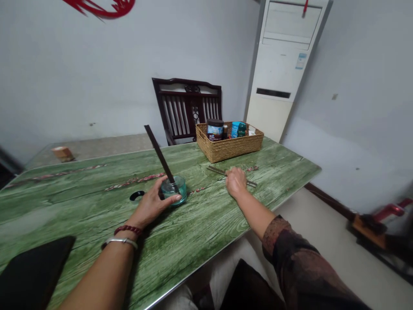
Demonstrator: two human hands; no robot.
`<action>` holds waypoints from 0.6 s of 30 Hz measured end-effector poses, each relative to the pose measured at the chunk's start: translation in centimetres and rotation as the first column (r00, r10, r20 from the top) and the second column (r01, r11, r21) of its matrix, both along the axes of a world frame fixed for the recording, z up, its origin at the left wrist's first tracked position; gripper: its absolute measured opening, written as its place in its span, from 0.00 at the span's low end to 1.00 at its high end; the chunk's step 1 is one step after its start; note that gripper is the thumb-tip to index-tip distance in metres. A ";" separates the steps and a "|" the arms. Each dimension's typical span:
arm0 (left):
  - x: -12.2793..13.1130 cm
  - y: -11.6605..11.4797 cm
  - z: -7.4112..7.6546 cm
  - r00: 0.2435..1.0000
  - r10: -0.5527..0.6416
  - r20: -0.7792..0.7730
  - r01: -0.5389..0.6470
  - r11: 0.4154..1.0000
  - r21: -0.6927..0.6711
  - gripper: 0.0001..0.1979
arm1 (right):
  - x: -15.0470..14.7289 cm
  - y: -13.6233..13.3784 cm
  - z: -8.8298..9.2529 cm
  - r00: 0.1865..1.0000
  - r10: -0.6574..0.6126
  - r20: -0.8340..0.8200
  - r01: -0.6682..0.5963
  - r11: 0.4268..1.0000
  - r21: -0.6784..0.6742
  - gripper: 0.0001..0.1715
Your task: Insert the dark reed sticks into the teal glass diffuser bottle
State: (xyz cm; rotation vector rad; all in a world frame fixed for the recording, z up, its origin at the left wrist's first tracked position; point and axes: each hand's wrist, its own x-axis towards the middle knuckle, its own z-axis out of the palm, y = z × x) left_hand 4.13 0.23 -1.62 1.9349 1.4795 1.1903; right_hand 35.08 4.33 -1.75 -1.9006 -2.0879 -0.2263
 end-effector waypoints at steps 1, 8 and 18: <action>0.0 0.0 0.0 1.000 0.001 -0.001 -0.001 1.000 -0.004 0.39 | 0.0 0.0 0.0 1.000 -0.005 0.012 0.005 1.000 -0.009 0.18; 0.0 -0.1 0.2 1.000 0.004 0.009 -0.004 1.000 -0.023 0.42 | 0.0 -0.3 -0.1 0.999 0.024 -0.038 -0.024 1.000 0.011 0.16; -0.1 0.1 -0.2 1.000 -0.002 0.010 0.002 1.000 -0.009 0.41 | -0.1 -0.4 0.1 0.997 0.071 -0.024 -0.072 0.996 -0.047 0.12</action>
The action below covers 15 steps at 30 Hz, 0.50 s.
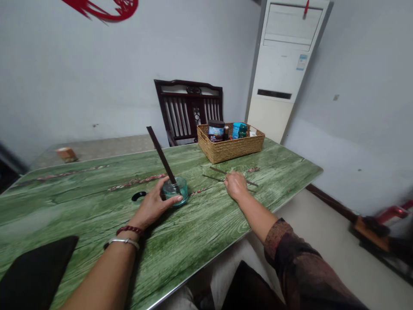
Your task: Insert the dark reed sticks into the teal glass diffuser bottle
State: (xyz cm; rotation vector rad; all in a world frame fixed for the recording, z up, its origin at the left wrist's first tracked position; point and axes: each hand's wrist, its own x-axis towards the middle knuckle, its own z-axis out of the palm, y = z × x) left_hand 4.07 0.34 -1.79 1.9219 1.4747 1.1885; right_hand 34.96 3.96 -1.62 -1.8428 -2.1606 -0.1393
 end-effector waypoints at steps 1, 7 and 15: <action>0.0 0.0 0.0 1.000 -0.002 0.000 0.002 1.000 -0.003 0.41 | 0.0 0.0 0.0 1.000 0.003 -0.011 -0.003 1.000 0.021 0.12; -0.1 0.0 -0.2 1.000 -0.008 0.015 0.008 1.000 0.002 0.40 | -0.5 -0.2 1.4 0.962 0.066 -0.265 -0.011 0.979 0.203 0.10; -0.2 0.2 -0.6 1.000 -0.025 0.013 0.025 1.000 0.012 0.41 | -4.6 0.2 8.6 0.332 0.458 -0.825 -0.120 0.888 0.444 0.13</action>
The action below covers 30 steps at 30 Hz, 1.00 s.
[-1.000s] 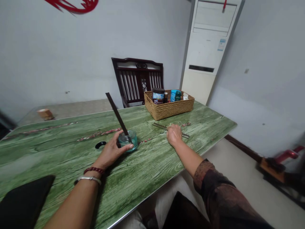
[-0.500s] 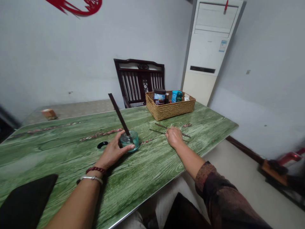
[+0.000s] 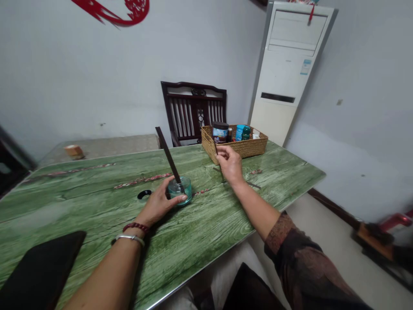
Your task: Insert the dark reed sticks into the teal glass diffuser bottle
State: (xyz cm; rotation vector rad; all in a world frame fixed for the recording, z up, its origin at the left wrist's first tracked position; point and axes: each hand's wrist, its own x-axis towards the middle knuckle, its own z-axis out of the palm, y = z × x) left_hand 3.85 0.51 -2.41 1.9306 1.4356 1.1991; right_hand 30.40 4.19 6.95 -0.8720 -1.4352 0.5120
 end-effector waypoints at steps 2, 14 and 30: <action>0.0 -0.1 0.1 1.000 -0.006 0.007 0.006 1.000 0.007 0.40 | -1.7 -0.3 1.9 0.981 0.130 -0.142 -0.128 0.992 0.020 0.15; 0.2 -0.2 0.1 0.999 -0.019 0.026 0.019 1.000 -0.007 0.42 | -9.4 0.0 2.6 0.921 0.321 -0.220 -0.330 0.944 -0.007 0.23; 0.2 -0.2 0.2 0.999 -0.037 -0.004 0.037 0.999 -0.008 0.43 | -9.1 0.5 -1.6 0.983 0.136 0.124 -0.121 0.985 -0.120 0.07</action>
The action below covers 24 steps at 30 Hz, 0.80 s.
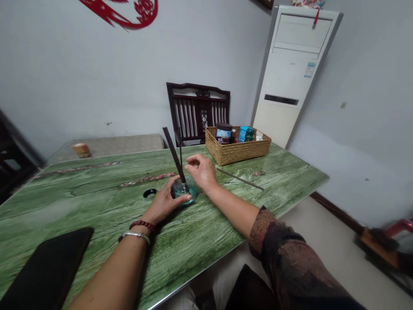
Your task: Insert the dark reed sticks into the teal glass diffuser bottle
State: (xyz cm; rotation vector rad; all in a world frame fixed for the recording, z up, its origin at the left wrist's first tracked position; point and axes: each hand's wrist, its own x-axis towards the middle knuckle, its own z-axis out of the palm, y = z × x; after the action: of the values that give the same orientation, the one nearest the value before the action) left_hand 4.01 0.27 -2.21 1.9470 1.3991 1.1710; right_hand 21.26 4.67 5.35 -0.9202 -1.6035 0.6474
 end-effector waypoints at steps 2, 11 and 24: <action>0.1 0.0 0.1 1.000 0.014 -0.002 -0.014 1.000 -0.006 0.43 | 2.1 0.3 -0.3 0.994 -0.084 0.063 0.081 0.996 0.044 0.06; 0.0 0.1 0.1 0.999 0.031 0.015 -0.031 1.000 -0.001 0.41 | 14.6 1.5 -5.4 0.680 -0.574 0.457 0.559 0.808 0.183 0.14; 0.0 0.0 0.6 0.997 0.062 -0.036 -0.064 0.997 -0.032 0.44 | 14.3 0.1 -7.6 0.316 -0.365 0.876 0.461 0.866 0.195 0.18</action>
State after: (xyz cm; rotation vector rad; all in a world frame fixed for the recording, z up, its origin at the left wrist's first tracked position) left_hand 4.05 0.31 -1.64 1.9216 1.4985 1.1395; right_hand 35.59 4.78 -2.23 -1.8974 -2.1077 -0.2714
